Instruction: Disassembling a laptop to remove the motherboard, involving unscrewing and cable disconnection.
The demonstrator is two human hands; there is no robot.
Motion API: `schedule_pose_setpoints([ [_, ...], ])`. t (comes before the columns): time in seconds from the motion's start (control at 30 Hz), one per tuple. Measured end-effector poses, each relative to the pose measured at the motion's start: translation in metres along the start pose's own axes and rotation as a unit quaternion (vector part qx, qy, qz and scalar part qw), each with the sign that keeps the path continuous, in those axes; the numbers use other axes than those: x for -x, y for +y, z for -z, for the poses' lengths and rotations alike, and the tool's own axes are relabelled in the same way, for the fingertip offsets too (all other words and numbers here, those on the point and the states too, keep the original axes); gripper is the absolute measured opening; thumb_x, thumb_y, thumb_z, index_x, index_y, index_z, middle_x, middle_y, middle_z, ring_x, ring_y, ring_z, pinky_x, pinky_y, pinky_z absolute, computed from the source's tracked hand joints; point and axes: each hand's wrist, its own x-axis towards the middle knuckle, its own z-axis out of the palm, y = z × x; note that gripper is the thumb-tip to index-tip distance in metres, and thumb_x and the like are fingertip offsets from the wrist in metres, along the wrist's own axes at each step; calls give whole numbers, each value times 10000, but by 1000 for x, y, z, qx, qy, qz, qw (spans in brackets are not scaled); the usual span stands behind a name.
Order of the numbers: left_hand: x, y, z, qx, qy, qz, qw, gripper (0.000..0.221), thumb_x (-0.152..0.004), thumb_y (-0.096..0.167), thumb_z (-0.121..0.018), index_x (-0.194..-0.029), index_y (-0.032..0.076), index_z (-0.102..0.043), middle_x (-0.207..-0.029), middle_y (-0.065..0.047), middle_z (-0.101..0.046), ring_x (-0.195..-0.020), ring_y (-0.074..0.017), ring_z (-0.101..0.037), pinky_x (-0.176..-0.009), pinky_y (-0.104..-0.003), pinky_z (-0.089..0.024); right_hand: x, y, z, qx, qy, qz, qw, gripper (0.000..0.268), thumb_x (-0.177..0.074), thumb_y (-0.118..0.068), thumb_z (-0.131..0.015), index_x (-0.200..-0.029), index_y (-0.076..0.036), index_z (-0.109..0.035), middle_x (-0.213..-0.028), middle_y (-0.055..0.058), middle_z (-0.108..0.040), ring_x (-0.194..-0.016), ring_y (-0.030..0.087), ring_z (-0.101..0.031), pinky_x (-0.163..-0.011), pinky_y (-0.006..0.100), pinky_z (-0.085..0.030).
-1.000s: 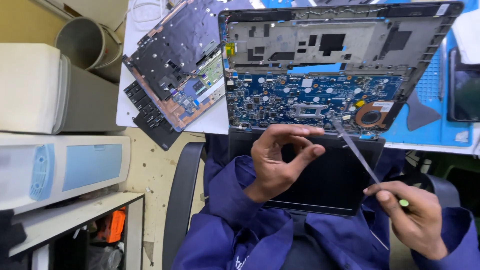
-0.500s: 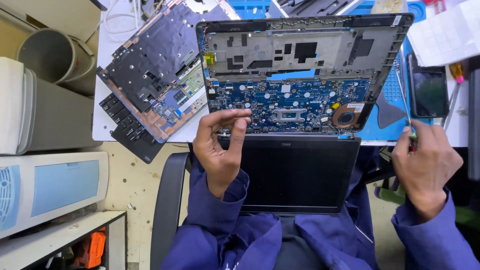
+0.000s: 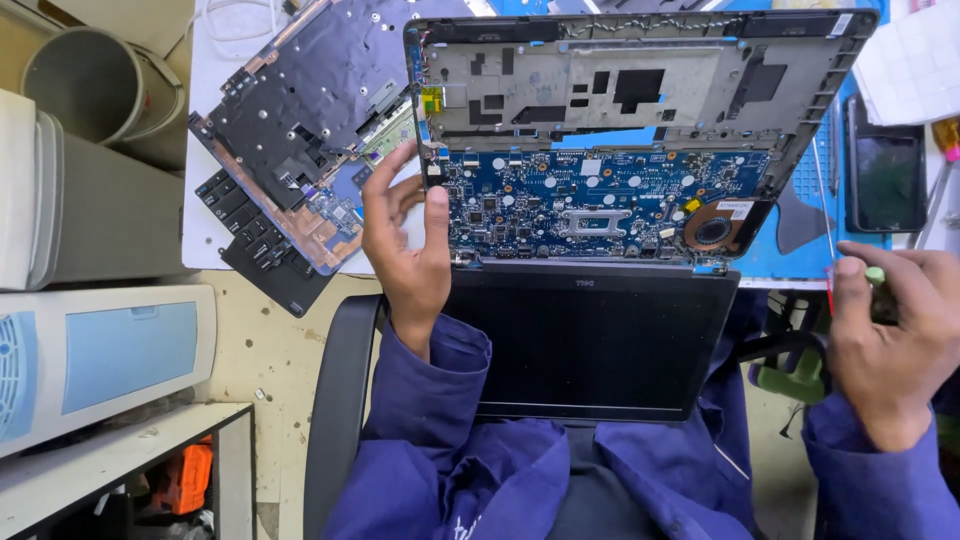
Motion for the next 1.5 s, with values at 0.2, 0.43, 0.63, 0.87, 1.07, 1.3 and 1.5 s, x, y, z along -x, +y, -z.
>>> schedule_pose_setpoints([
  [0.2,1,-15,-4,98,-32,46,994,415,-1128,322,-530,-1469,90,-492,-1323,-168,-704,-1216,-255,-709,-1023,-337,-572,-15,-33,40,-205,-74,-69,974,576,-1330,-226,-315,-1406,250,-628,-1320,371,-568,-1152,424,-596,-1076,481,-477],
  [0.43,0,-24,-4,86,-36,66,993,370,-1144,289,-492,-1442,74,-529,-1000,-30,-710,-707,-66,-408,-686,-267,-349,-29,-29,-11,-397,4,-140,907,358,-1346,-247,-456,-1321,110,-464,-1299,260,-482,-980,365,-620,-916,415,-548],
  [0.63,1,-28,-4,67,-35,64,995,344,-1155,333,-488,-1413,111,-539,-753,43,-371,-674,-75,-282,-659,-281,-260,-33,-44,-13,-400,-38,-90,911,222,-1299,-77,-498,-1337,142,-483,-1249,321,-531,-1010,438,-677,-897,451,-586],
  [0.87,6,-34,-4,55,-40,52,996,398,-1170,387,-491,-1459,115,-503,-793,20,-374,-709,-100,-266,-698,-318,-249,-6,-54,2,-269,-36,20,962,136,-1156,115,-760,-1162,214,-668,-1113,361,-689,-1038,483,-655,-975,526,-497],
  [1.07,5,-29,-5,46,-36,38,998,417,-1167,421,-493,-1442,109,-509,-785,21,-348,-724,-102,-263,-714,-319,-247,15,-54,12,-190,-82,21,978,116,-1136,134,-752,-1204,219,-713,-1163,362,-731,-1073,481,-726,-1000,516,-575],
  [1.3,2,-30,-6,32,-27,31,999,368,-1164,376,-498,-1407,99,-505,-785,22,-343,-705,-88,-256,-695,-295,-230,17,-45,9,-122,-64,35,990,205,-1164,28,-772,-1273,202,-755,-1192,354,-762,-1081,486,-750,-977,524,-598],
  [1.5,4,-28,-4,20,-28,39,999,388,-1163,409,-497,-1415,115,-514,-760,27,-322,-697,-88,-223,-700,-301,-215,16,-45,6,-121,-70,41,989,184,-1157,55,-779,-1278,193,-760,-1192,343,-770,-1076,473,-756,-967,508,-603],
])
